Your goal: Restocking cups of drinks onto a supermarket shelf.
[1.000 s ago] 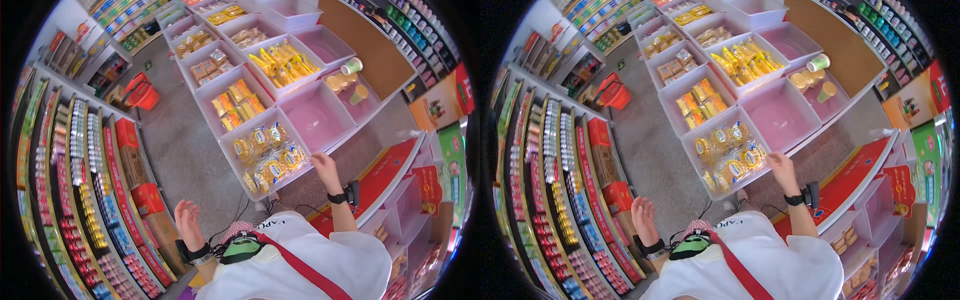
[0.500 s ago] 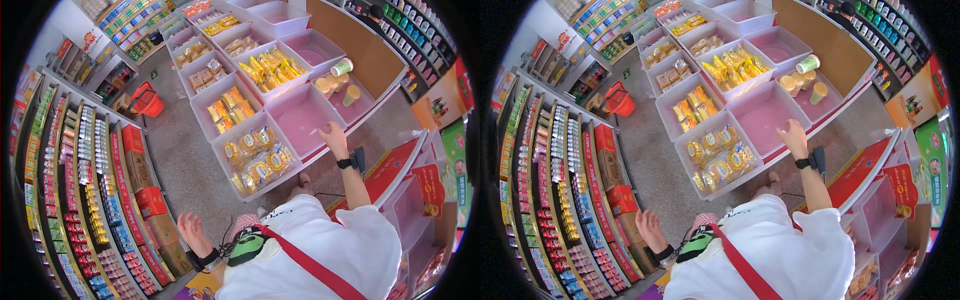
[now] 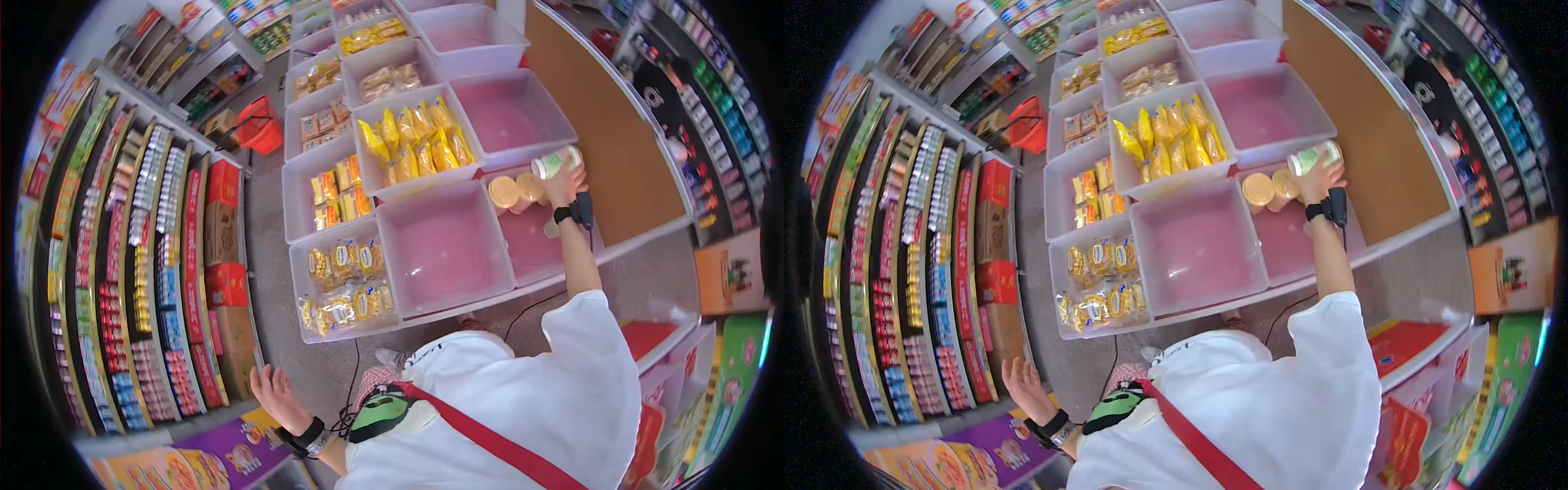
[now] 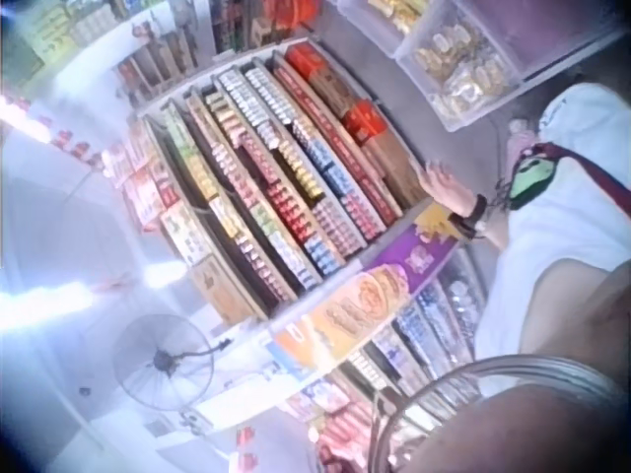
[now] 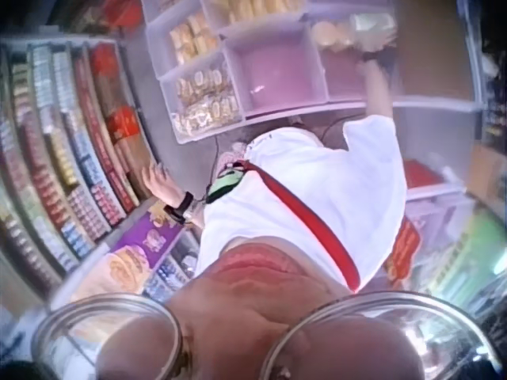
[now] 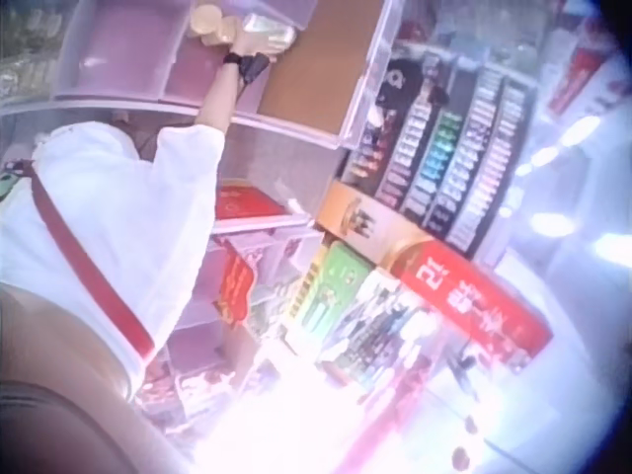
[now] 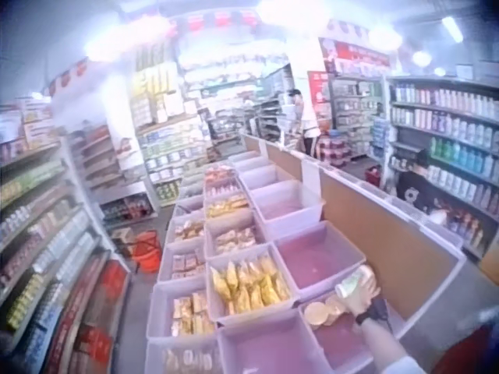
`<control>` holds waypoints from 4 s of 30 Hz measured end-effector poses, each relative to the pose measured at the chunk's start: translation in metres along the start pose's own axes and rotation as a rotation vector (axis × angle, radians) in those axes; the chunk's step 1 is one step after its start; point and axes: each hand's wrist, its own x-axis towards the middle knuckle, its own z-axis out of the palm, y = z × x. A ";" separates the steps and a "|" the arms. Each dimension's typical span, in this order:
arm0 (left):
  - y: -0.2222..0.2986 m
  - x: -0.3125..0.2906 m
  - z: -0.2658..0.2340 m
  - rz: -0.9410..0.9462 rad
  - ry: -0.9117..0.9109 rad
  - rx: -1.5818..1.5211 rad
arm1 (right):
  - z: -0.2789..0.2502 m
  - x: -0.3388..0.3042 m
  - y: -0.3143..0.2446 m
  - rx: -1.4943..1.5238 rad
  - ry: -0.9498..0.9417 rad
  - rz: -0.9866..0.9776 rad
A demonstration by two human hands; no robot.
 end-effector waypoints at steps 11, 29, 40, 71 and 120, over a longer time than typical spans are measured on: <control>0.001 -0.057 0.023 -0.039 0.106 -0.120 | 0.118 0.111 0.113 0.207 -0.114 -0.131; -0.021 -0.016 -0.060 -0.075 -0.011 -0.209 | -0.069 -0.099 -0.048 0.548 -0.130 -0.654; -0.002 0.030 -0.199 -0.134 -0.118 -0.196 | -0.187 -0.466 -0.310 1.022 -1.146 -1.448; 0.006 0.334 -0.310 -0.058 0.140 -0.283 | -0.133 -0.680 -0.651 1.336 -1.869 -1.231; 0.011 0.980 -0.003 -0.087 -0.475 -0.057 | 0.143 -0.418 -1.171 1.366 -1.216 -0.807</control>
